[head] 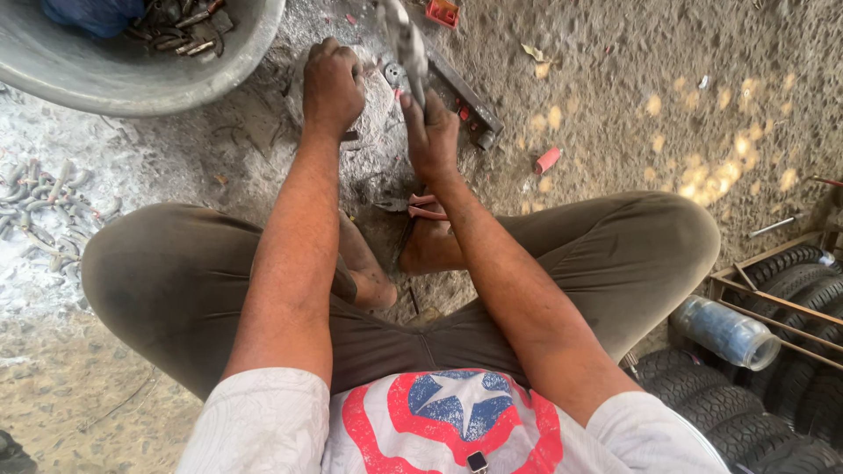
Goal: The person sits on the ground and uses pliers and a hammer to manipulate small metal pieces on a concrete block. They repeatedly pick up pieces, adjust them with pliers, and strike them with a hammer, occasionally placing items into a nearby bucket.
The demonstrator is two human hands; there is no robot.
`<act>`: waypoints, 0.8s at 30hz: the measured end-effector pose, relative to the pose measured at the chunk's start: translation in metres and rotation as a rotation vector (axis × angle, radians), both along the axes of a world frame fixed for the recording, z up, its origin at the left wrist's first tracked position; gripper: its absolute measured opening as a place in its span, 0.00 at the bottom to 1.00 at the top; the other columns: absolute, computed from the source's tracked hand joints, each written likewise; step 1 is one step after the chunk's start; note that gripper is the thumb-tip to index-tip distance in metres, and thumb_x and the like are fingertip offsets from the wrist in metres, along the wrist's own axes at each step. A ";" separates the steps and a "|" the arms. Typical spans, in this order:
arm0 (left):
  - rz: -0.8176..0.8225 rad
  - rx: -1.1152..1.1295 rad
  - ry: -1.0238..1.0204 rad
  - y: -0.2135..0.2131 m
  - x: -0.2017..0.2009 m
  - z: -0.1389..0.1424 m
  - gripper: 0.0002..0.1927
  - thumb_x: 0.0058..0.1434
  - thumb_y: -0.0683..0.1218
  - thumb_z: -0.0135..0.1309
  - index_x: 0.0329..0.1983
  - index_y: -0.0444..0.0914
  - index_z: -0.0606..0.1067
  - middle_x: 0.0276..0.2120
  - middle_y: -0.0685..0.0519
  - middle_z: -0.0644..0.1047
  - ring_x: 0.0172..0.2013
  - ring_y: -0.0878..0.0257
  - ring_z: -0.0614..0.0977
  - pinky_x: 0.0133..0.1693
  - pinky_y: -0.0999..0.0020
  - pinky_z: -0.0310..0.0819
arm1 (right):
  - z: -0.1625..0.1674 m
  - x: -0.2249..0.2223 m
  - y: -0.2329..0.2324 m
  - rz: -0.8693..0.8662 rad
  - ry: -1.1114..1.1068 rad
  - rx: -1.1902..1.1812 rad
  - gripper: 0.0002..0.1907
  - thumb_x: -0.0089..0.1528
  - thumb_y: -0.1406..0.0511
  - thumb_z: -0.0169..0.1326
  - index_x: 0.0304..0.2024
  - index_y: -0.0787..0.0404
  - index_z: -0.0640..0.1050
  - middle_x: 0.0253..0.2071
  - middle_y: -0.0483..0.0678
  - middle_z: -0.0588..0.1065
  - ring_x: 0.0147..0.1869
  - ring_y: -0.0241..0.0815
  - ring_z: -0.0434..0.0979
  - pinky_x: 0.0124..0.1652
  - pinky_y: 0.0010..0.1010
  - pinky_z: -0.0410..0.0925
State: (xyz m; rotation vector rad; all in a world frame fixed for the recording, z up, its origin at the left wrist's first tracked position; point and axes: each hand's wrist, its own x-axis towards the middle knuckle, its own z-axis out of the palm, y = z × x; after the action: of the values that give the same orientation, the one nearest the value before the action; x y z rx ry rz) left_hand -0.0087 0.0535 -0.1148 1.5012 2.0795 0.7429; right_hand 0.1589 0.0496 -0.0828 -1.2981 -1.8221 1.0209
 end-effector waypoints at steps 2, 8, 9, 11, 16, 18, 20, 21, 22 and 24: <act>0.013 0.047 0.048 -0.001 0.001 0.000 0.05 0.58 0.39 0.64 0.33 0.38 0.78 0.43 0.46 0.78 0.48 0.53 0.77 0.52 0.60 0.72 | -0.001 0.001 -0.005 0.014 -0.194 -0.251 0.20 0.70 0.51 0.50 0.30 0.56 0.74 0.18 0.38 0.69 0.19 0.30 0.63 0.17 0.30 0.59; -0.016 0.061 0.072 -0.002 0.002 0.005 0.06 0.55 0.39 0.65 0.31 0.39 0.78 0.43 0.47 0.78 0.48 0.53 0.77 0.51 0.60 0.73 | -0.002 0.007 -0.001 0.027 -0.447 -0.265 0.25 0.70 0.50 0.53 0.26 0.60 0.75 0.17 0.41 0.68 0.18 0.32 0.63 0.18 0.32 0.60; -0.025 0.031 0.078 -0.003 0.002 0.004 0.07 0.55 0.39 0.66 0.31 0.39 0.77 0.42 0.47 0.78 0.49 0.53 0.77 0.51 0.60 0.73 | -0.003 0.007 0.000 0.009 -0.430 -0.297 0.26 0.71 0.49 0.52 0.27 0.60 0.75 0.18 0.41 0.69 0.18 0.33 0.61 0.18 0.34 0.60; -0.031 0.018 0.070 -0.004 0.000 -0.001 0.06 0.58 0.38 0.63 0.31 0.39 0.77 0.42 0.47 0.78 0.48 0.54 0.77 0.51 0.60 0.74 | -0.008 0.007 -0.001 -0.002 -0.192 -0.168 0.26 0.71 0.48 0.51 0.27 0.60 0.75 0.19 0.41 0.69 0.21 0.32 0.63 0.19 0.34 0.60; 0.027 0.077 0.021 -0.010 0.001 -0.020 0.03 0.55 0.36 0.60 0.31 0.37 0.77 0.42 0.43 0.78 0.46 0.47 0.77 0.48 0.54 0.74 | -0.030 0.018 -0.015 -0.001 -0.356 -0.365 0.19 0.67 0.51 0.52 0.34 0.59 0.78 0.23 0.48 0.73 0.25 0.41 0.70 0.24 0.40 0.65; 0.012 0.112 0.041 -0.010 0.006 -0.027 0.03 0.57 0.39 0.62 0.30 0.36 0.78 0.40 0.42 0.78 0.45 0.46 0.78 0.47 0.53 0.74 | -0.029 0.029 -0.016 0.051 -0.577 -0.403 0.16 0.64 0.53 0.54 0.35 0.58 0.78 0.24 0.51 0.75 0.27 0.47 0.73 0.26 0.43 0.67; -0.072 0.104 0.098 -0.009 0.014 -0.026 0.05 0.58 0.41 0.63 0.30 0.36 0.79 0.38 0.42 0.78 0.43 0.45 0.78 0.46 0.52 0.74 | -0.023 0.048 -0.019 0.059 -0.663 -0.407 0.13 0.62 0.55 0.55 0.37 0.58 0.79 0.26 0.54 0.76 0.29 0.52 0.76 0.28 0.47 0.69; -0.110 0.106 0.126 -0.009 0.019 -0.024 0.06 0.59 0.43 0.64 0.29 0.36 0.79 0.38 0.41 0.79 0.43 0.44 0.79 0.46 0.51 0.74 | -0.017 0.058 -0.020 0.046 -0.679 -0.393 0.13 0.60 0.56 0.56 0.38 0.57 0.80 0.26 0.55 0.77 0.30 0.55 0.77 0.29 0.48 0.70; -0.140 0.110 0.153 -0.011 0.024 -0.021 0.08 0.60 0.44 0.65 0.29 0.35 0.79 0.37 0.41 0.79 0.42 0.44 0.79 0.46 0.51 0.74 | -0.010 0.071 -0.025 0.032 -0.669 -0.344 0.12 0.59 0.57 0.57 0.39 0.57 0.80 0.27 0.56 0.78 0.31 0.58 0.78 0.31 0.50 0.71; -0.176 0.133 0.210 -0.017 0.029 -0.016 0.11 0.61 0.46 0.66 0.29 0.35 0.80 0.35 0.40 0.79 0.40 0.43 0.79 0.45 0.49 0.74 | 0.002 0.094 -0.039 0.040 -0.603 -0.197 0.16 0.61 0.52 0.58 0.36 0.57 0.82 0.27 0.59 0.79 0.35 0.64 0.79 0.36 0.53 0.72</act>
State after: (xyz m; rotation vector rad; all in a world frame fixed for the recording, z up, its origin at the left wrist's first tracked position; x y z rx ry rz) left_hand 0.0203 0.0368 -0.1308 1.8801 2.0439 0.6936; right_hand 0.2525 0.0109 -0.0804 -1.8438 -2.2297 0.9051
